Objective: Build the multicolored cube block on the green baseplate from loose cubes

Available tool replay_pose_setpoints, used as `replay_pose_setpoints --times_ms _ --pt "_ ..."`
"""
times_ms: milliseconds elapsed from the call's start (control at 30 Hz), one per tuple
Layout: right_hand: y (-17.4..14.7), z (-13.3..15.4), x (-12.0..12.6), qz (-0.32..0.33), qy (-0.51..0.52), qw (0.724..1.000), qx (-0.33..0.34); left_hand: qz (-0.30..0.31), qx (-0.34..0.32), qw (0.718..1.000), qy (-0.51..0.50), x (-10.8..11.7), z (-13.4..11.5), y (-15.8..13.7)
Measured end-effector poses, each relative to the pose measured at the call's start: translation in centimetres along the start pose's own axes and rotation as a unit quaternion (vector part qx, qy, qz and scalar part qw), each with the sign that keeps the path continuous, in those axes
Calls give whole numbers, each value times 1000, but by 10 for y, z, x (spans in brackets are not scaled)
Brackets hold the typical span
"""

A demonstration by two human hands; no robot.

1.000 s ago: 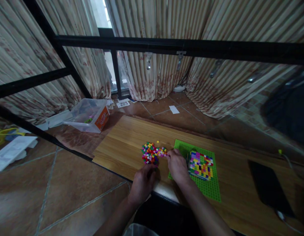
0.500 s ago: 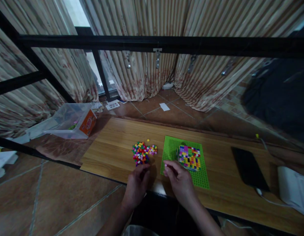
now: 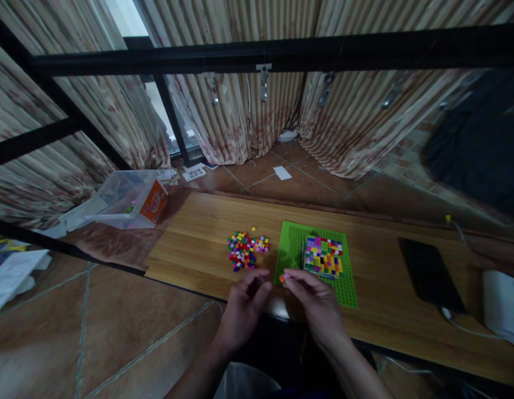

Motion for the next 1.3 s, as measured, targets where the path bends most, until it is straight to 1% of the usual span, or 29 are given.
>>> replay_pose_setpoints --times_ms 67,167,267,400,467,567,667,767,933,1033,1133,1233,1300 --pt "-4 3 -4 7 5 1000 3 15 6 1000 -24 -6 -8 -2" --pt "-7 7 -4 7 1 1000 8 30 10 998 -46 -14 -16 -3" --pt "-9 10 0 3 8 1000 1 38 11 997 -69 -22 -20 -3" --pt "-11 11 4 2 30 1000 -8 48 31 993 -101 -35 -20 -4" --pt "-12 12 6 -1 40 999 -9 43 35 994 -96 -38 -21 -5" --pt "-11 15 11 -7 44 999 1 45 21 996 -73 -40 -25 -5" --pt "-10 18 20 -17 26 999 16 63 5 997 -47 -45 -27 -6" --pt "-9 18 28 -20 -1 1000 22 69 6 997 -27 -50 -24 -6" --pt "-8 6 34 -25 -9 1000 -4 70 26 997 -33 -54 -18 -8" --pt "-9 -1 30 -14 -12 1000 -16 68 35 996 -42 -50 -15 -10" --pt "-9 -3 20 8 -42 999 -8 63 49 995 -59 -43 -9 -11" --pt "-5 -1 1 56 -103 992 38 55 59 994 -67 -33 -1 -8" --pt "2 5 -13 74 -159 980 97 39 61 996 -49 -22 7 -4"
Point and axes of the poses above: each hand's wrist, its own y-axis towards the middle knuckle, its own x-axis out of the back of the hand, z = x × y, the point moved 10 cm from there along y, towards the middle knuckle, and after that the axes turned 11 degrees about -z, right-handed, at the moved point
